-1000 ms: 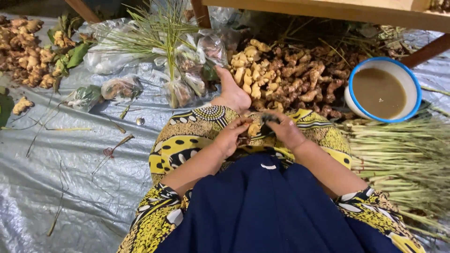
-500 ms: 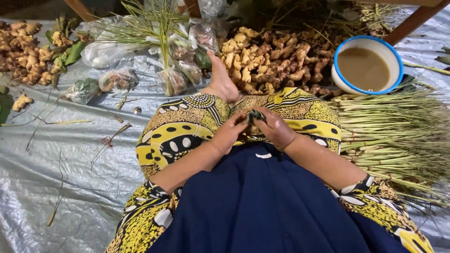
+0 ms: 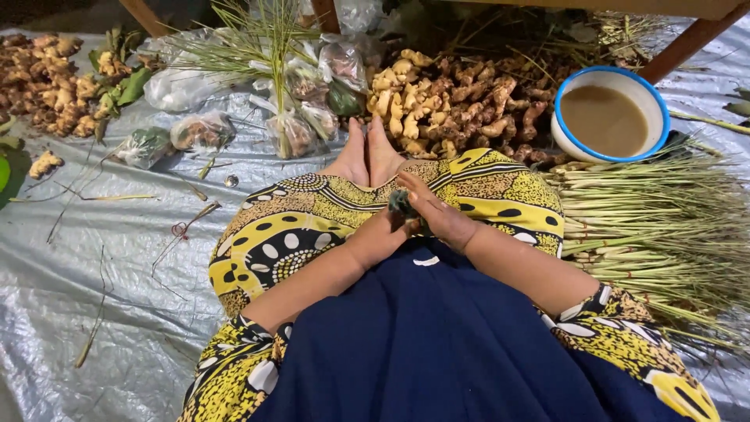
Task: Trimming lemongrass stalks and cleaning ginger roots while sitting on the floor.
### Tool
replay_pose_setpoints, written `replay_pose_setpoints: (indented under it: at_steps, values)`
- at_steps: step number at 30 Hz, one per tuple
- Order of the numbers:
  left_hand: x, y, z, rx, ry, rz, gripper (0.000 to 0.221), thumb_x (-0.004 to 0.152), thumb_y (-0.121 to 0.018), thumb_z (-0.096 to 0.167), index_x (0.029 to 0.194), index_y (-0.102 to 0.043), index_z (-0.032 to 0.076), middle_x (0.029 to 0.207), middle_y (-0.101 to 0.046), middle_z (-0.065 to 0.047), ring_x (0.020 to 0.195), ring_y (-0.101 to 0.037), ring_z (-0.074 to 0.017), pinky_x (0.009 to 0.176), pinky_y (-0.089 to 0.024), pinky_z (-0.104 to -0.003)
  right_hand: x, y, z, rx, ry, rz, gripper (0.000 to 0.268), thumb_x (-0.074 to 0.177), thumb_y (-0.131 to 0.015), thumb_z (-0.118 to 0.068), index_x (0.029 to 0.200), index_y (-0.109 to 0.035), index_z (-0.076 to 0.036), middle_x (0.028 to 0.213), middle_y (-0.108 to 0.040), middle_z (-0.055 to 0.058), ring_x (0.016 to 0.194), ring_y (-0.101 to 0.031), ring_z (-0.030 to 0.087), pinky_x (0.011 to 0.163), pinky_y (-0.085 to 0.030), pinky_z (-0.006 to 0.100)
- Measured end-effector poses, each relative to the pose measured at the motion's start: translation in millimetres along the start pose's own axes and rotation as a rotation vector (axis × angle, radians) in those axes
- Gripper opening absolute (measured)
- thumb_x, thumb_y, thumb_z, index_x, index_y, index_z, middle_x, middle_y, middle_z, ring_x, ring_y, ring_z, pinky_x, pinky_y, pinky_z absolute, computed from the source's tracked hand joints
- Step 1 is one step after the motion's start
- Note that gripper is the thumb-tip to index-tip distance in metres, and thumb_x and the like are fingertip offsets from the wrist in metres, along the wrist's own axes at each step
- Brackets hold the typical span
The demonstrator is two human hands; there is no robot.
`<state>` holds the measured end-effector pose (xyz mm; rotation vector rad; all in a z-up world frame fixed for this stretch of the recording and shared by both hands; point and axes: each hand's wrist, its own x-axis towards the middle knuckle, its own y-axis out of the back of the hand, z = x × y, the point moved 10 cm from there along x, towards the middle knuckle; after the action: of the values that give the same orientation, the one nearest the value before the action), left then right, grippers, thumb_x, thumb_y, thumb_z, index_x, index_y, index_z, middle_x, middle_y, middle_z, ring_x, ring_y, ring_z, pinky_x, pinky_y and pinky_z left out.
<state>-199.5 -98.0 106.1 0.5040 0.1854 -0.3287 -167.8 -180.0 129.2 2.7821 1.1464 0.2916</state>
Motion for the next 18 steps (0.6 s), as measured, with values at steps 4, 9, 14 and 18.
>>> replay_pose_setpoints:
  at_steps: [4, 9, 14, 18]
  values:
    - [10.5, 8.2, -20.9, -0.020, 0.153, 0.038, 0.054, 0.099, -0.053, 0.049, 0.133, -0.064, 0.008, 0.124, -0.070, -0.019, 0.121, -0.063, -0.0391, 0.103, -0.050, -0.053, 8.7, 5.0, 9.5, -0.064, -0.073, -0.014, 0.064, 0.111, -0.032, -0.044, 0.165, -0.018, -0.012, 0.167, -0.020, 0.027, 0.149, -0.019, 0.056, 0.114, -0.022, 0.076]
    - [36.8, 10.6, -11.4, -0.079, 0.200, 0.072, 0.054, 0.096, -0.056, 0.045, 0.134, -0.063, 0.008, 0.126, -0.069, -0.021, 0.123, -0.062, -0.0392, 0.105, -0.049, -0.052, 19.1, 22.1, 1.0, -0.025, 0.005, 0.070, 0.053, 0.113, -0.035, -0.032, 0.160, -0.034, -0.007, 0.161, -0.032, 0.028, 0.147, -0.027, 0.055, 0.115, -0.025, 0.071]
    - [58.1, 29.3, 36.1, -0.346, 0.002, 0.146, 0.038, 0.100, -0.058, 0.021, 0.128, -0.066, -0.003, 0.116, -0.070, -0.028, 0.114, -0.065, -0.0396, 0.098, -0.052, -0.052, 23.3, 78.2, 84.1, 0.297, -0.280, 0.401, 0.044, 0.112, -0.039, -0.036, 0.141, -0.062, -0.011, 0.127, -0.067, 0.028, 0.102, -0.073, 0.042, 0.075, -0.064, 0.050]
    - [107.5, 7.9, -41.0, -0.460, 0.106, 0.159, 0.048, 0.100, -0.063, 0.031, 0.140, -0.060, 0.003, 0.127, -0.068, -0.020, 0.117, -0.065, -0.0348, 0.101, -0.051, -0.049, 30.6, 111.2, 56.0, 0.205, -0.269, 0.517, 0.042, 0.111, -0.044, -0.036, 0.136, -0.068, -0.012, 0.130, -0.066, 0.029, 0.121, -0.062, 0.047, 0.093, -0.056, 0.054]
